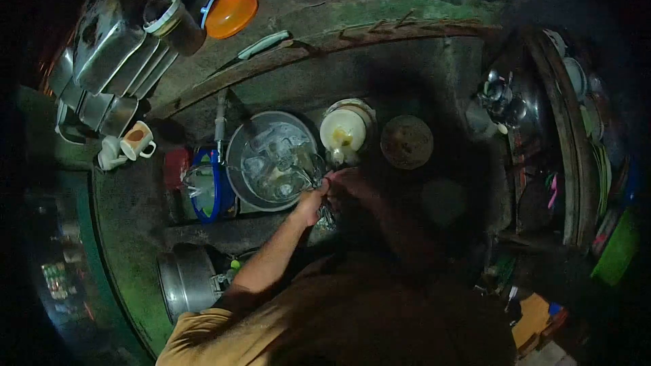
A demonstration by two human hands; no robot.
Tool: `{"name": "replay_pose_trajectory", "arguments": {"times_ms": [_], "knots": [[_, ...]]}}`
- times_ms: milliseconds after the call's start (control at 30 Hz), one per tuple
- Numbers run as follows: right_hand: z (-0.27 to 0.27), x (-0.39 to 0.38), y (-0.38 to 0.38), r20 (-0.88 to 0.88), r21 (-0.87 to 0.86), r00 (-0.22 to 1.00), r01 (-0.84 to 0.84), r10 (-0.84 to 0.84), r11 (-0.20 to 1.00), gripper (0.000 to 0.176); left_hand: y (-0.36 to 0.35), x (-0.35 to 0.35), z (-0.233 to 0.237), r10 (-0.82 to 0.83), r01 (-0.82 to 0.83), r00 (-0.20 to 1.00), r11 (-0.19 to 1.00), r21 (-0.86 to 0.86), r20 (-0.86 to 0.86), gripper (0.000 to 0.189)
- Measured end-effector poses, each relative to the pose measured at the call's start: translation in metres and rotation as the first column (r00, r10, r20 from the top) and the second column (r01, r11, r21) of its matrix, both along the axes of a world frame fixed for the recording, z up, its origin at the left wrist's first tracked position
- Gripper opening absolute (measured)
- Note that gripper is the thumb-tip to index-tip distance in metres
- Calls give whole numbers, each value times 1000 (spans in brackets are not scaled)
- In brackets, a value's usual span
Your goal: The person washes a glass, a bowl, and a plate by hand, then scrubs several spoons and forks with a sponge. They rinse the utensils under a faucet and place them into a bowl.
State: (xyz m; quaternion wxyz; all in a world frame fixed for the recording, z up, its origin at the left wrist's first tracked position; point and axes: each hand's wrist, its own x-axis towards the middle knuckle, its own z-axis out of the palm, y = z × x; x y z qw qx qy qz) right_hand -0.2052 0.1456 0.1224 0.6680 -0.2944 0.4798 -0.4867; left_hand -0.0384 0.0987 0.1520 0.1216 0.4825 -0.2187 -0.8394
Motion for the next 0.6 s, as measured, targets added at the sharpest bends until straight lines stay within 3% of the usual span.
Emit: {"name": "replay_pose_trajectory", "arguments": {"times_ms": [67, 133, 200, 233, 333, 400, 467, 533, 600], "knots": [[16, 5, 6, 6, 157, 999, -38, 38, 987, 27, 0, 4, -17, -122, 125, 992, 988, -95, 36, 36], [1, 10, 17, -151, 31, 982, 124, -118, 992, 23, 1, 4, -21, -234, 246, 968, 951, -185, 85, 33], [3, 12, 27, -150, -77, 970, 180, -190, 981, 23, 3, -2, -16, -322, 366, 910, 919, -143, 260, 25], [5, 10, 28, -144, -183, 959, 218, -245, 959, 23, 10, -4, -13, -229, 242, 967, 964, -112, 116, 20], [15, 0, 37, -64, -109, 986, 146, -153, 983, 22, 17, -13, 2, -252, 252, 968, 967, -41, -8, 17], [11, -13, 41, -50, -55, 994, 93, -95, 994, 19, 22, -20, 17, -209, 206, 976, 977, 52, 61, 13], [10, -27, 47, -298, -188, 954, -102, 43, 977, 15, 28, -26, 15, -157, 166, 985, 975, 147, -69, 12], [10, -37, 53, -250, -179, 967, -87, 40, 980, 12, 37, -35, 16, -138, 133, 990, 980, 151, 24, 11], [20, -48, 57, -432, -90, 896, -151, 98, 984, 10, 42, -43, 10, -158, 163, 986, 979, 123, -50, 11]]}}
